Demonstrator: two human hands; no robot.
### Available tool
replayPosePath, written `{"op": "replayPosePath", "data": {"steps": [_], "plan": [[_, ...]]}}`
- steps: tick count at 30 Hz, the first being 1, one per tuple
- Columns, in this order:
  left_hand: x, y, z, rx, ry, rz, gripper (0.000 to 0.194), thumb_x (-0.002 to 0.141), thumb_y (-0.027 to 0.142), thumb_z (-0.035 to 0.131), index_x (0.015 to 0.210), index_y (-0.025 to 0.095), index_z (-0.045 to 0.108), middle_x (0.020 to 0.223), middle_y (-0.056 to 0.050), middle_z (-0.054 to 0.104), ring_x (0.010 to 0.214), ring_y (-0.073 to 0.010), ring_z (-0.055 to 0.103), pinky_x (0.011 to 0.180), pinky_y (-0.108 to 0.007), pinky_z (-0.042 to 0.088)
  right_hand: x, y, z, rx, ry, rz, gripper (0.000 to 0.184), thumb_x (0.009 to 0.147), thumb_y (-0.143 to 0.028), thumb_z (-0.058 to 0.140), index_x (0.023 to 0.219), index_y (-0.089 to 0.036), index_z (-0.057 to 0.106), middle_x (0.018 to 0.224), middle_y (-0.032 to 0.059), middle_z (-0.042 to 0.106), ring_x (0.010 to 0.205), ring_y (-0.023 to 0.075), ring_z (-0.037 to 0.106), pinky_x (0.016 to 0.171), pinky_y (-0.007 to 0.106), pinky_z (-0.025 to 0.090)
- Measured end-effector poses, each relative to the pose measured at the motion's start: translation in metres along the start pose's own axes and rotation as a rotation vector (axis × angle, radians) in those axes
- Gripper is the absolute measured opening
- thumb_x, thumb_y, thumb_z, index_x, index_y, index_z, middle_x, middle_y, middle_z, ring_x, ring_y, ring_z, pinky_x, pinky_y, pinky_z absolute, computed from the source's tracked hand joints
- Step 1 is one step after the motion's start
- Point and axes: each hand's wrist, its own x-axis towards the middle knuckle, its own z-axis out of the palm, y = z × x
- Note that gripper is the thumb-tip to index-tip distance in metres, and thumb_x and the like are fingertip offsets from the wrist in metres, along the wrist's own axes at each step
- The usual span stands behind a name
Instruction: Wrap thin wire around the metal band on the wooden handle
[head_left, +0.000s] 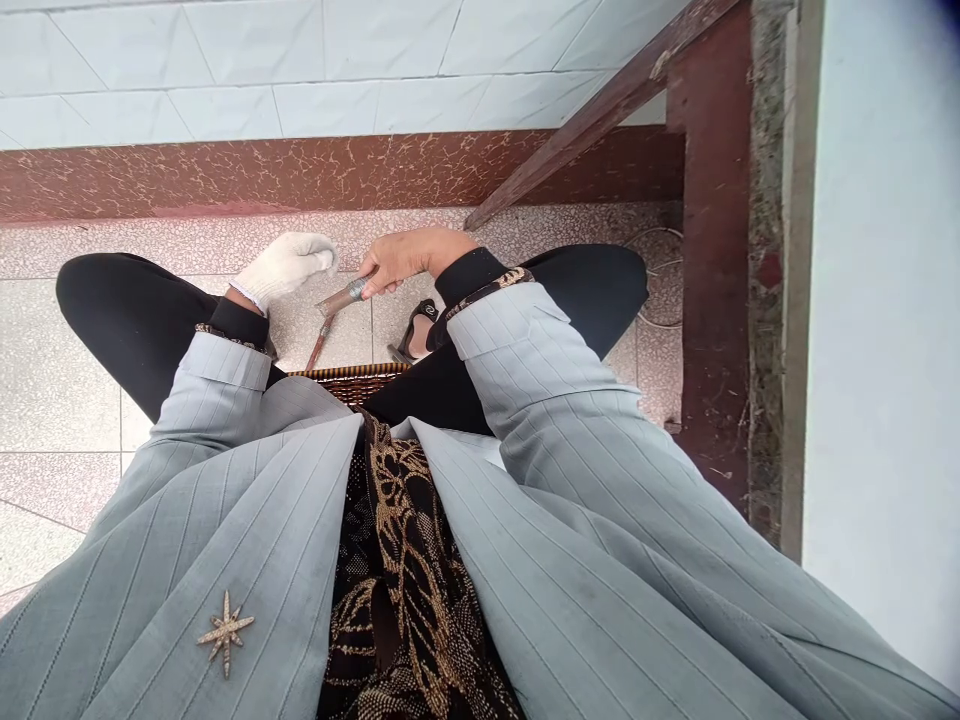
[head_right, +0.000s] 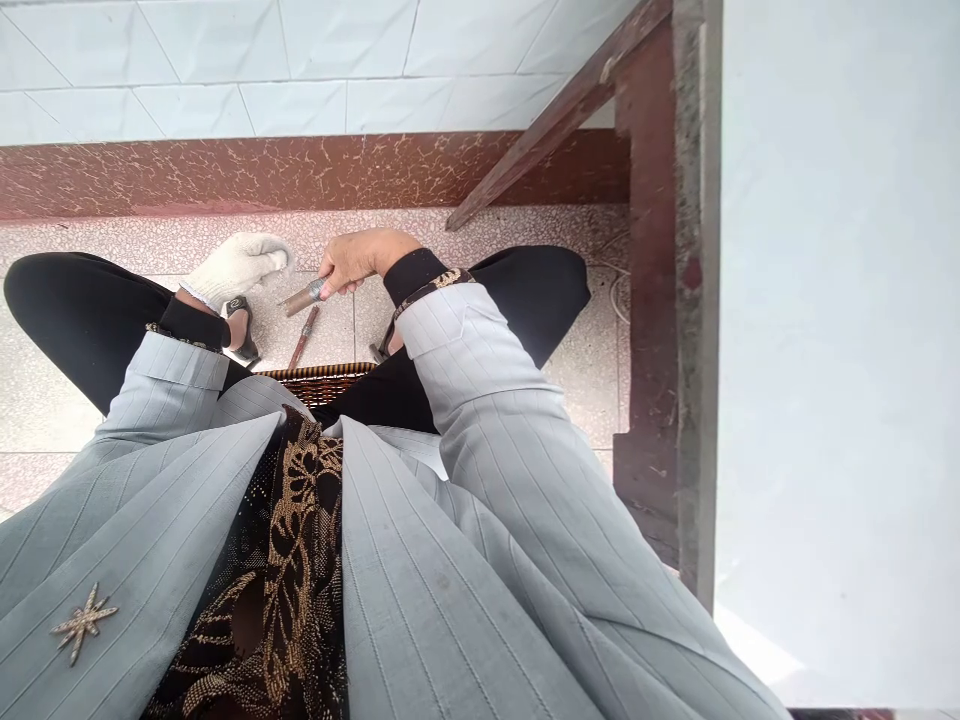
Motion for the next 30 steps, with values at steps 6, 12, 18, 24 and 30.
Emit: {"op": "replayPosePath", "data": {"steps": [6, 12, 18, 24, 30], "plan": [[0.0, -0.001, 0.0, -0.089, 0.063, -0.025, 0.015, 0.089, 0.028, 0.054, 0.084, 0.017, 0.063, 0.066, 0.0, 0.05, 0.059, -0.0113, 0.043, 0.06, -0.029, 0.033, -0.021, -0.017, -0.018, -0.017, -0.18, -0.176, 0.014, 0.088, -0.029, 0.071, 0.09, -0.015, 0.074, 0.071, -0.0005, 0.065, 0.063, 0.011, 0.054, 0.067, 0.027, 0.042], [-0.003, 0.007, 0.005, -0.231, -0.047, 0.055, 0.025, 0.096, 0.037, 0.051, 0.088, 0.018, 0.066, 0.062, 0.0, 0.049, 0.058, -0.0104, 0.041, 0.06, -0.029, 0.031, -0.026, -0.009, -0.028, 0.406, 0.398, -0.325, 0.051, 0.076, -0.071, 0.073, 0.092, -0.023, 0.067, 0.091, 0.0085, 0.069, 0.081, 0.0187, 0.056, 0.072, 0.035, 0.045], [-0.002, 0.012, 0.01, -0.144, -0.116, 0.024, 0.025, 0.094, 0.033, 0.052, 0.088, 0.016, 0.069, 0.067, -0.003, 0.056, 0.063, -0.0132, 0.053, 0.064, -0.028, 0.038, -0.007, -0.003, -0.024, 0.501, 0.681, -0.091, 0.034, 0.092, -0.052, 0.064, 0.082, -0.021, 0.053, 0.078, 0.0028, 0.062, 0.066, 0.012, 0.051, 0.06, 0.027, 0.043], [0.003, -0.001, 0.015, -0.089, -0.14, 0.104, 0.026, 0.092, 0.035, 0.054, 0.085, 0.014, 0.067, 0.068, 0.0, 0.057, 0.06, -0.0099, 0.045, 0.06, -0.025, 0.037, 0.001, -0.003, -0.017, -0.046, 0.605, 0.194, 0.02, 0.091, -0.033, 0.071, 0.091, -0.013, 0.069, 0.071, 0.0032, 0.06, 0.073, 0.0137, 0.055, 0.069, 0.029, 0.041], [-0.004, 0.013, 0.007, -0.007, -0.013, 0.034, 0.02, 0.088, 0.027, 0.052, 0.082, 0.015, 0.067, 0.074, -0.001, 0.062, 0.064, -0.0104, 0.049, 0.067, -0.025, 0.04, 0.002, 0.003, -0.013, -0.411, 0.304, 0.137, 0.03, 0.09, -0.036, 0.071, 0.106, -0.011, 0.077, 0.097, 0.0115, 0.072, 0.089, 0.0232, 0.062, 0.073, 0.032, 0.039]]}}
